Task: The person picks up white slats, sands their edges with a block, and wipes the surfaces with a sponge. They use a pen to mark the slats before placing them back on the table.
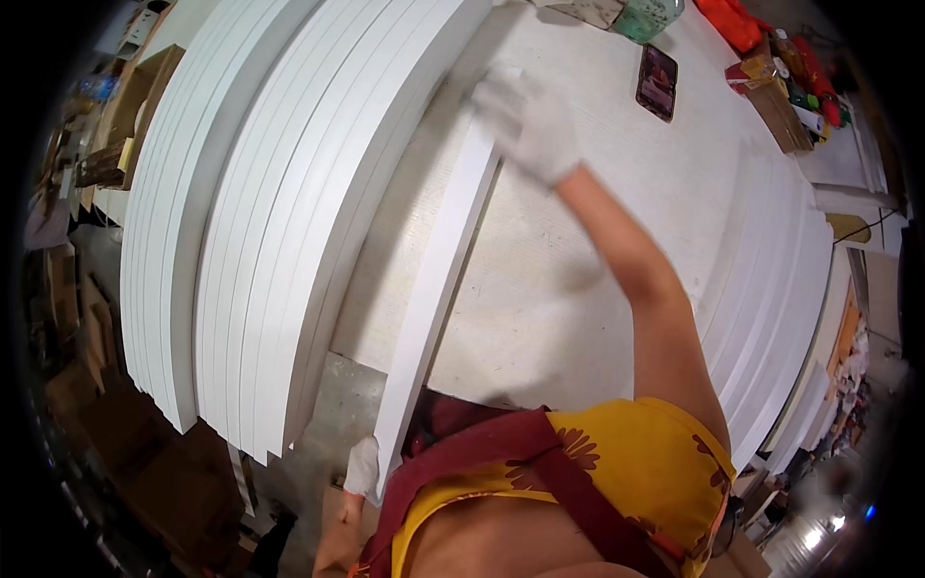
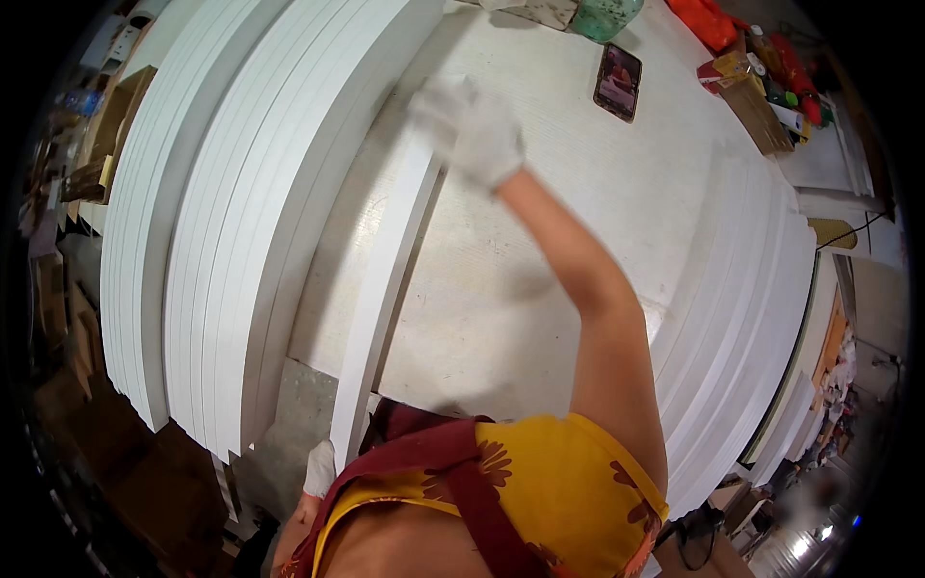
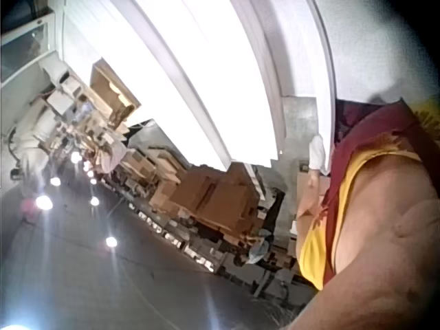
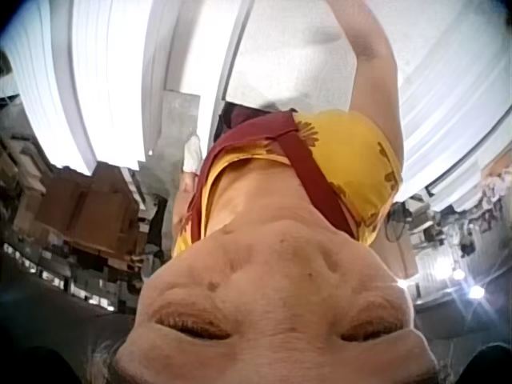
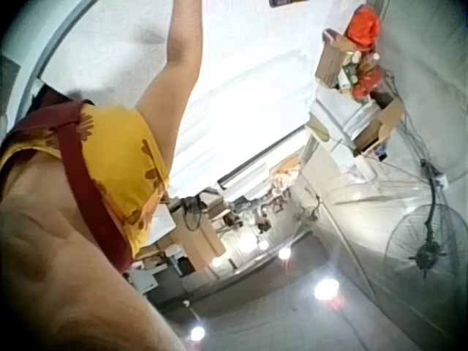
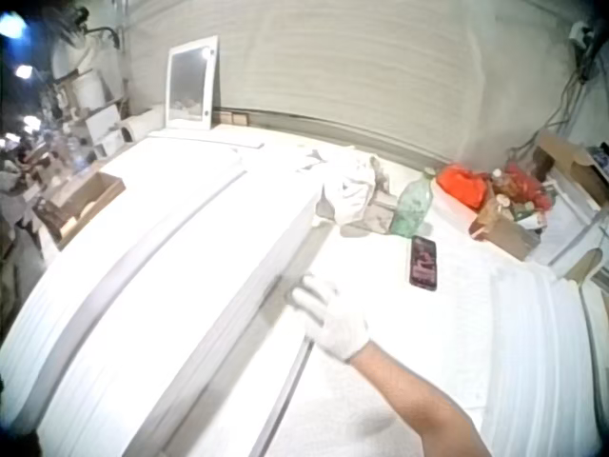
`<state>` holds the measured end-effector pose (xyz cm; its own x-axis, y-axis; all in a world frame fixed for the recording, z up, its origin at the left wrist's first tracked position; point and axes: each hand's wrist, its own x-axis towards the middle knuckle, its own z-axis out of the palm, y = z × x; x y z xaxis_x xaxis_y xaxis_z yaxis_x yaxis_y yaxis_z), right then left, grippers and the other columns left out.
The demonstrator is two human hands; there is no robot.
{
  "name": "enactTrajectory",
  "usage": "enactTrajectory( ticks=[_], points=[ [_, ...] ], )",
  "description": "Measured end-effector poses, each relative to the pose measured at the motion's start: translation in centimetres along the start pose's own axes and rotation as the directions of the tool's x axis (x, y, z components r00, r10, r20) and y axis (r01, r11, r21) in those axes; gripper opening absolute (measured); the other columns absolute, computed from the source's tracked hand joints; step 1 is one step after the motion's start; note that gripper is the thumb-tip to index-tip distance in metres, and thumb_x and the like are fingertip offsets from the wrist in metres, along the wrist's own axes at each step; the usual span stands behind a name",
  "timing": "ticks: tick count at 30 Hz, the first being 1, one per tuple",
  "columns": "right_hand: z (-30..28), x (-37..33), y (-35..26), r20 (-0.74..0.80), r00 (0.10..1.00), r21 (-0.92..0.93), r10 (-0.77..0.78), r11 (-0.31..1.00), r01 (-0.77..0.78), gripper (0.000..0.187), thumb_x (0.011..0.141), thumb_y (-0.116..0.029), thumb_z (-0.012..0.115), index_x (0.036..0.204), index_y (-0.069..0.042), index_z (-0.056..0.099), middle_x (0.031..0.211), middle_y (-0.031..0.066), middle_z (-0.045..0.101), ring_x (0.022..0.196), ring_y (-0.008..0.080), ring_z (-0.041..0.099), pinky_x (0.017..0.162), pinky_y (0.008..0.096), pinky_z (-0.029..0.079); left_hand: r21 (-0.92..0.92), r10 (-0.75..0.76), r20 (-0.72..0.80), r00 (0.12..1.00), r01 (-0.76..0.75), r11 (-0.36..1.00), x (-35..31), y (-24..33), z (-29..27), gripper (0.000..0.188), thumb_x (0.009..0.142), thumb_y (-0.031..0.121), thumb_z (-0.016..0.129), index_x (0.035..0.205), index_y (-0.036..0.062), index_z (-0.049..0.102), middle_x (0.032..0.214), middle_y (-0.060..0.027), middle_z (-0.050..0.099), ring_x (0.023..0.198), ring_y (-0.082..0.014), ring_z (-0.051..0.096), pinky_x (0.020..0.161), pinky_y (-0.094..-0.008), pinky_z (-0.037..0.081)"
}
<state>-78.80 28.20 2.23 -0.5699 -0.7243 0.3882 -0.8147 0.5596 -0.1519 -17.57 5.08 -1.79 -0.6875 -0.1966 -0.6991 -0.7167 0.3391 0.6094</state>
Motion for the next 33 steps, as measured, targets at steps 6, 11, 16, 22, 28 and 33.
enactTrajectory(
  ticks=[6, 11, 16, 22, 28, 33],
  points=[
    [1.7, 6.9, 10.4, -0.178, 0.895, 0.353, 0.409, 0.876, -0.33, 0.045, 0.09, -0.046, 0.058, 0.123, -0.017, 0.067, 0.124, 0.0103, 0.065, 0.11, 0.0347, 0.06, 0.097, 0.0401, 0.046, 0.134, 0.484, 0.25, 0.839, -0.525, 0.841, 2.0, 3.0, -1.9, 0.023, 0.091, 0.02, 0.057, 0.086, -0.0001, 0.067, 0.062, -0.019, 0.063, 0.054, -0.0391, 0.061, 0.05, -0.0425, 0.049],
    [1.7, 4.7, 5.2, -0.368, 0.916, 0.058, 0.158, 0.988, -0.147, 0.038, 0.089, -0.042, 0.061, 0.118, -0.019, 0.07, 0.124, 0.0096, 0.064, 0.1, 0.0356, 0.062, 0.09, 0.0421, 0.05, -0.52, -0.022, 0.43, 0.902, 0.268, 0.811, 3.0, 6.6, -1.5, 0.019, 0.092, 0.015, 0.058, 0.084, -0.0017, 0.061, 0.05, -0.0089, 0.053, 0.04, -0.0202, 0.052, 0.04, -0.0328, 0.042],
    [-1.3, -0.7, -5.6, -0.094, 0.989, -0.014, -0.11, 0.994, 0.109, 0.039, 0.092, -0.038, 0.055, 0.126, -0.021, 0.064, 0.137, 0.0094, 0.057, 0.115, 0.035, 0.055, 0.094, 0.0494, 0.047, -0.35, -0.051, 0.443, 0.895, 0.225, 0.91, 3.4, 6.3, -1.9, 0.017, 0.088, 0.016, 0.06, 0.081, 0.0031, 0.067, 0.064, -0.0076, 0.063, 0.057, -0.0189, 0.06, 0.054, -0.0332, 0.048],
    [0.0, -1.2, -4.1, -0.077, 0.97, 0.008, -0.23, 0.973, 0.232, 0.042, 0.094, -0.035, 0.05, 0.134, -0.021, 0.059, 0.138, 0.012, 0.055, 0.11, 0.0291, 0.057, 0.092, 0.0441, 0.049, -0.045, 0.287, 0.308, 0.907, -0.288, 0.957, 3.6, 4.4, -1.4, 0.012, 0.081, 0.016, 0.065, 0.085, 0.0057, 0.071, 0.071, -0.012, 0.068, 0.066, -0.0296, 0.067, 0.061, -0.0383, 0.054],
    [2.4, 8.2, 11.9, -0.084, 0.983, -0.241, 0.164, 0.954, -0.179, 0.038, 0.095, -0.042, 0.052, 0.127, -0.024, 0.064, 0.125, 0.0071, 0.065, 0.108, 0.0273, 0.061, 0.092, 0.0406, 0.049, -0.529, -0.113, 0.393, 0.913, 0.325, 0.784, 1.3, 4.7, -2.4, 0.031, 0.091, 0.029, 0.056, 0.106, 0.0034, 0.067, 0.081, -0.0134, 0.069, 0.07, -0.0273, 0.068, 0.063, -0.0383, 0.055],
    [0.0, 6.3, 6.8, -0.271, 0.956, -0.12, -0.109, 0.99, 0.078, 0.03, 0.09, -0.031, 0.064, 0.116, -0.017, 0.07, 0.124, 0.0075, 0.066, 0.108, 0.0303, 0.062, 0.09, 0.041, 0.05, -0.196, -0.05, 0.362, 0.931, 0.128, 0.972, -3.9, 0.7, -2.6, 0.047, 0.1, 0.041, 0.048, 0.101, -0.0004, 0.07, 0.073, -0.0099, 0.07, 0.064, -0.0187, 0.068, 0.057, -0.0307, 0.054]
  ],
)
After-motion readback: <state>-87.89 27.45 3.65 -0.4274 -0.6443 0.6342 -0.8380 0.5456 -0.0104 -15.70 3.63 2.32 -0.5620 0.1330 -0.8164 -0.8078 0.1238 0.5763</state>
